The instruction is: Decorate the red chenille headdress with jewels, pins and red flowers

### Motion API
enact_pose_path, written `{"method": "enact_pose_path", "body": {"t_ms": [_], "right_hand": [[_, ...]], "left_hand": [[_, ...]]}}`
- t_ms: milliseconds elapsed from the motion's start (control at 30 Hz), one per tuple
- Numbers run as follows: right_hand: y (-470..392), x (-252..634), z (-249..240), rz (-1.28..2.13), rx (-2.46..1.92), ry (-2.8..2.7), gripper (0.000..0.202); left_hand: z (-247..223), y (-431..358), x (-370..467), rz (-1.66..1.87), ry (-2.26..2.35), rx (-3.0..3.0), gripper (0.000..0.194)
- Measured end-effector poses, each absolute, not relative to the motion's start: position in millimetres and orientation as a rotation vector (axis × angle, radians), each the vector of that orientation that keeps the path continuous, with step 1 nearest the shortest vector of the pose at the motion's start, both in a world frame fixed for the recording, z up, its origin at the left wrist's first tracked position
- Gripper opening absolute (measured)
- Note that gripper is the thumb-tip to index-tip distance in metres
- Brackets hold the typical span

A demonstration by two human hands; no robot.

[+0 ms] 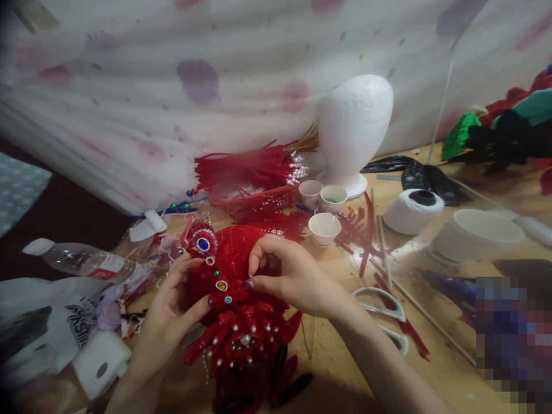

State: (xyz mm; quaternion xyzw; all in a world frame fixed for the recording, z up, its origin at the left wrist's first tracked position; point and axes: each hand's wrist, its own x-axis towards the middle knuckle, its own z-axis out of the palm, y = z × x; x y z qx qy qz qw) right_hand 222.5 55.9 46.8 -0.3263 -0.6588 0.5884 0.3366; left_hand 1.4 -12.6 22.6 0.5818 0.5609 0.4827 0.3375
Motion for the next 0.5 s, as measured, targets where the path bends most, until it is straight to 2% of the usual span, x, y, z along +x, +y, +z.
{"method": "enact_pose_path", "body": {"t_ms": [500], "right_hand": [[52.6,219.6,53.1,1.522,-0.896,-1.738,0.02]], "left_hand": [[26.1,-13.2,2.5,1.252,1.454,1.486,0.036]]}}
